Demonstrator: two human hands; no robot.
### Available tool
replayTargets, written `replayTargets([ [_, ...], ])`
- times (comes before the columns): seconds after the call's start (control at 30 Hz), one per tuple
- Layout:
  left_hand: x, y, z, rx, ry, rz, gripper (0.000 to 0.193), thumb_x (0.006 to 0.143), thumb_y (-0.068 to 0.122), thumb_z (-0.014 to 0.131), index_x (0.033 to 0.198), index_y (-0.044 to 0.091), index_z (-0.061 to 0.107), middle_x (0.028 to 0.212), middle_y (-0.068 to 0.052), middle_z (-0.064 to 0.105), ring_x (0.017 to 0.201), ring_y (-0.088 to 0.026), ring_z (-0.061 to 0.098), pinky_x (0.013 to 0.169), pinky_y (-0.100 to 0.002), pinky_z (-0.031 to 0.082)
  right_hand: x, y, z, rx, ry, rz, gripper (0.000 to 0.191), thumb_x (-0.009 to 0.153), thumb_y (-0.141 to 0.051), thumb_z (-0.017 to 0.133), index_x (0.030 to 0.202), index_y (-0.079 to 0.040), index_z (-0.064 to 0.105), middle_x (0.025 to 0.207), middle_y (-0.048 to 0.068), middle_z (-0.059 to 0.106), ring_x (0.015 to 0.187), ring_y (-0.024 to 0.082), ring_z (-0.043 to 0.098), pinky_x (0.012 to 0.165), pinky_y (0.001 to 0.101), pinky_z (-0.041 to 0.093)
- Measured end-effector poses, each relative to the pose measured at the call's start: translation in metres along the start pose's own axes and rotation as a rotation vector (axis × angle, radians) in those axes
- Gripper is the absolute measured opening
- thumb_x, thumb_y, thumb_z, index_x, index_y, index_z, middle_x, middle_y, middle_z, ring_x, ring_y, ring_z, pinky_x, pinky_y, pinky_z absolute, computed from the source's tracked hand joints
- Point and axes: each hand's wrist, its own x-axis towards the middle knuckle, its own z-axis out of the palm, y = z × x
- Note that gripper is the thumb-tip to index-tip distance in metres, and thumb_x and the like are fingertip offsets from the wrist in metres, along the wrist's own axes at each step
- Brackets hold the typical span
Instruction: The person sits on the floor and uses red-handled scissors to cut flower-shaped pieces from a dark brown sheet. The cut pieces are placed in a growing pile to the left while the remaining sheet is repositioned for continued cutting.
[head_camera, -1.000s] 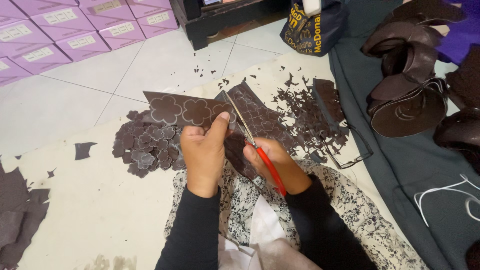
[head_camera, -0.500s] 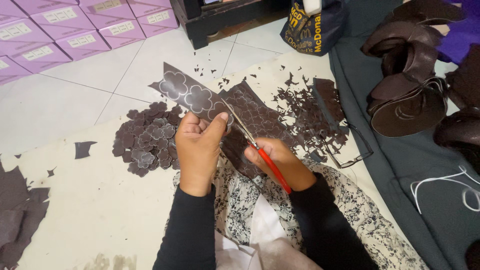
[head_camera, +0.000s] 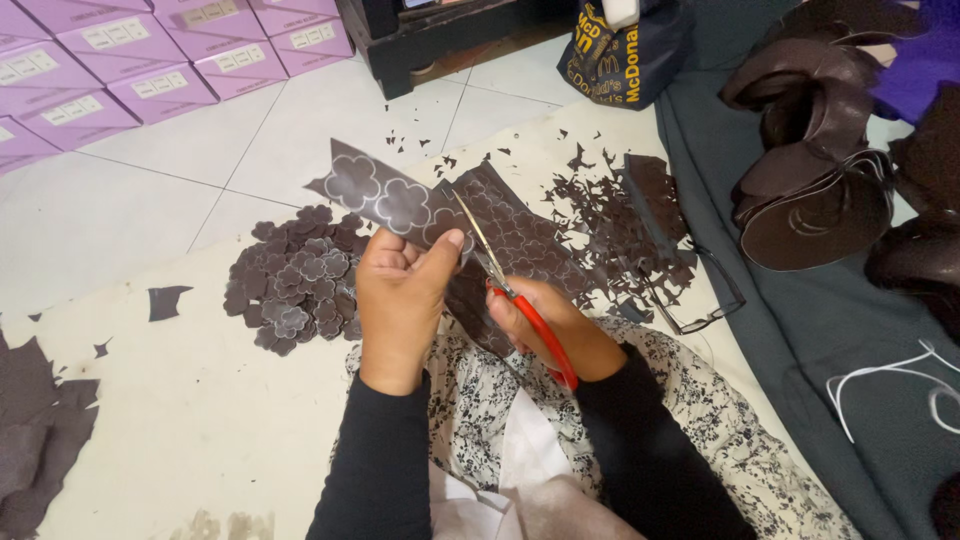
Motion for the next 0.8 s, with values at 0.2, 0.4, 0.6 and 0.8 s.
replayTargets([
  [0.2,0.001,-0.009,0.0,-0.04,0.099,-0.126,0.012,0.09,0.003,0.076,0.1,0.004,0.07,0.092,-0.003,0.075,0.078,-0.009,0.066,0.07,-0.024,0.053,-0.003,0.003,0.003,0.121,0.019,0.006,0.046,0.102,-0.053,0.055,0.085,-0.011,0.05,0.07,-0.005,0.043,0.06,0.005,0.041,0.053,0.0227,0.037],
  [0.4,0.0,-0.018,0.012,-0.201,0.127,-0.169,0.01,0.09,0.006,0.075,0.1,0.005,0.072,0.091,-0.003,0.074,0.076,-0.008,0.064,0.069,-0.024,0.05,0.002,0.005,0.009,0.169,0.125,-0.006,0.043,0.1,-0.052,0.055,0.087,-0.011,0.053,0.07,-0.007,0.046,0.06,0.005,0.044,0.051,0.0226,0.037],
  [0.6,-0.003,-0.023,0.027,-0.332,0.192,-0.221,0.007,0.092,0.007,0.074,0.097,0.005,0.071,0.089,-0.004,0.073,0.073,-0.01,0.065,0.064,-0.025,0.049,0.006,0.008,0.018,0.117,0.257,0.016,0.039,0.101,-0.044,0.057,0.086,-0.008,0.057,0.063,-0.007,0.043,0.054,0.004,0.037,0.047,0.024,0.03],
  [0.8,-0.004,-0.025,0.031,-0.398,0.219,-0.239,0.007,0.091,0.007,0.073,0.097,0.004,0.07,0.091,-0.005,0.073,0.076,-0.011,0.068,0.067,-0.026,0.054,0.008,0.007,0.022,-0.086,0.344,-0.101,0.042,0.104,-0.043,0.057,0.084,-0.005,0.058,0.068,-0.006,0.045,0.063,0.005,0.039,0.053,0.0249,0.034],
])
